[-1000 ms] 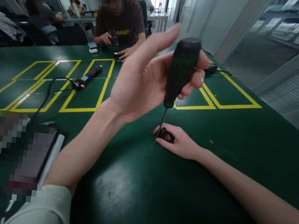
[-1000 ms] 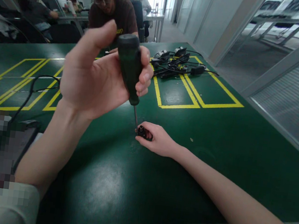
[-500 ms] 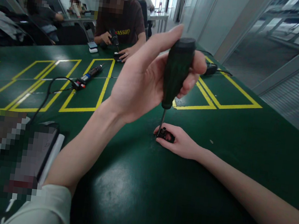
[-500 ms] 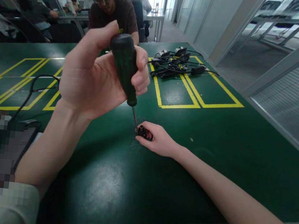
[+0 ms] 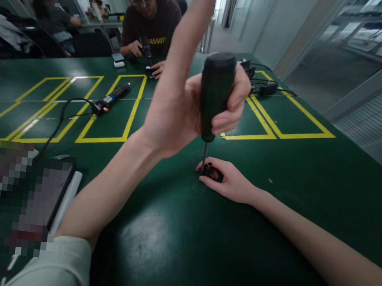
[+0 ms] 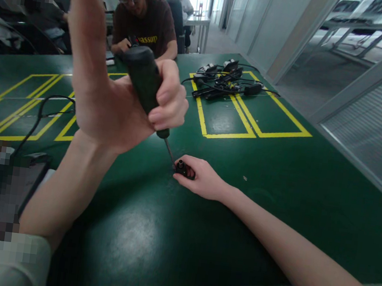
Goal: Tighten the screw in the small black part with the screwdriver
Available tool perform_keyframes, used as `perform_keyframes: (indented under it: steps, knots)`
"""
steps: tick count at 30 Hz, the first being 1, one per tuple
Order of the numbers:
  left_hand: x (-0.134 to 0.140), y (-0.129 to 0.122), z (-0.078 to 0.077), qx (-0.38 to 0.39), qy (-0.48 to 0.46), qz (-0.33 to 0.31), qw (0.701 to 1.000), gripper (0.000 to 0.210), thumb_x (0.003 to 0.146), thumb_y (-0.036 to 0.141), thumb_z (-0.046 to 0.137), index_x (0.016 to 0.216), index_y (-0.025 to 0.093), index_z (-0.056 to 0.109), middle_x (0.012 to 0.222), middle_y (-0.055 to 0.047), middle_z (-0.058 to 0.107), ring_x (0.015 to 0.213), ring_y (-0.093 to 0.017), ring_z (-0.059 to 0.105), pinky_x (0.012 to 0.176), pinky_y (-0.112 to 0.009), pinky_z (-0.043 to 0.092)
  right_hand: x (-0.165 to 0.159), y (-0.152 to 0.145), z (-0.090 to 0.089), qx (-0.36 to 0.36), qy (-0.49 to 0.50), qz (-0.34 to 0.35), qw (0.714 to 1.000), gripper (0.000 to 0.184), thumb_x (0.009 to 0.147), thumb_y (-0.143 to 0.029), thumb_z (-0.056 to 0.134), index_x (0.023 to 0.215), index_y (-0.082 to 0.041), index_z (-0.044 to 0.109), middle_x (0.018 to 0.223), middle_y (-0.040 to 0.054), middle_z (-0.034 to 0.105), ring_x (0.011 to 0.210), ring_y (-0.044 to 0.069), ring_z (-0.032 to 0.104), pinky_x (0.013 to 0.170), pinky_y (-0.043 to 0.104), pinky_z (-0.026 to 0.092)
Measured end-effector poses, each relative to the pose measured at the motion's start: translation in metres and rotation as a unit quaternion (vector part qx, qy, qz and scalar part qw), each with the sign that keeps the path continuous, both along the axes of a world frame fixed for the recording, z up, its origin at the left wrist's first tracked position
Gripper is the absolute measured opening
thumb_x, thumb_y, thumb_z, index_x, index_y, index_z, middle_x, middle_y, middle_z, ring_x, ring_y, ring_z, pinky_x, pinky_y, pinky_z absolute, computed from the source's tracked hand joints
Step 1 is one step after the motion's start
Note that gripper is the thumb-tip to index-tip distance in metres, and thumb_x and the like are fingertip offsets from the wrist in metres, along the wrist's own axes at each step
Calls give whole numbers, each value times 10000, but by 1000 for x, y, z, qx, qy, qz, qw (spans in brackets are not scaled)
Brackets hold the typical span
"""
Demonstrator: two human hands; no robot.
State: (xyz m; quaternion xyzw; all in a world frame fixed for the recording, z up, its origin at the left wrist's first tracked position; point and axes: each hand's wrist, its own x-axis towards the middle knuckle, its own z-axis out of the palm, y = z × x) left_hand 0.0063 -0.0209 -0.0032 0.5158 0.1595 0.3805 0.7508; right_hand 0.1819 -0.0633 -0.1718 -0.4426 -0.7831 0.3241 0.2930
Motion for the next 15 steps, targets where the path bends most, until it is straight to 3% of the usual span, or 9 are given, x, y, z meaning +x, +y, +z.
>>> perform_keyframes:
  steps: [2, 5, 8, 10, 12, 15]
  knots:
    - [1, 1, 2, 37, -8, -44, 998, 839, 1042, 711, 65, 665, 169, 581, 596, -39, 477, 566, -124, 556, 592, -256, 478, 0, 0, -1, 5, 5, 0, 1000, 198, 941, -348, 640, 1034, -174, 658, 846, 36, 668, 643, 139, 549, 613, 269, 456]
    - [1, 3, 0, 44, -17, -43, 998, 643, 1116, 514, 227, 757, 143, 609, 719, -34, 566, 695, -114, 639, 689, -235, 528, 0, 1, -1, 7, 6, 1, 1000, 194, 943, -344, 636, 1027, -171, 660, 842, 33, 662, 635, 136, 540, 606, 270, 450]
    - [1, 3, -5, 47, -6, -22, 999, 355, 1081, 381, 458, 849, 153, 600, 847, -18, 675, 773, -123, 711, 760, -245, 567, 0, 0, 0, 1, 3, 0, 1000, 201, 942, -349, 637, 1028, -170, 663, 861, 41, 678, 651, 140, 555, 616, 272, 460]
    - [1, 3, -7, 73, -7, -34, 997, 228, 1040, 304, 550, 869, 163, 601, 876, -15, 710, 727, -110, 701, 711, -219, 544, -1, -1, 1, -7, 2, -1, 1000, 212, 941, -356, 639, 1035, -168, 664, 859, 42, 681, 655, 143, 563, 620, 274, 467]
    - [0, 2, -8, 84, -17, -53, 995, 277, 1048, 313, 514, 842, 165, 625, 778, -27, 690, 640, -99, 643, 623, -198, 483, -1, -1, 1, -11, 2, -1, 1000, 217, 943, -358, 637, 1040, -165, 662, 855, 41, 679, 651, 142, 561, 618, 274, 467]
    - [1, 2, -7, 62, -36, -44, 996, 517, 1072, 494, 401, 781, 166, 674, 704, -49, 645, 617, -118, 598, 593, -226, 465, 0, -1, 0, -10, 2, -1, 1000, 207, 945, -354, 640, 1038, -170, 658, 861, 42, 676, 649, 140, 558, 615, 273, 464]
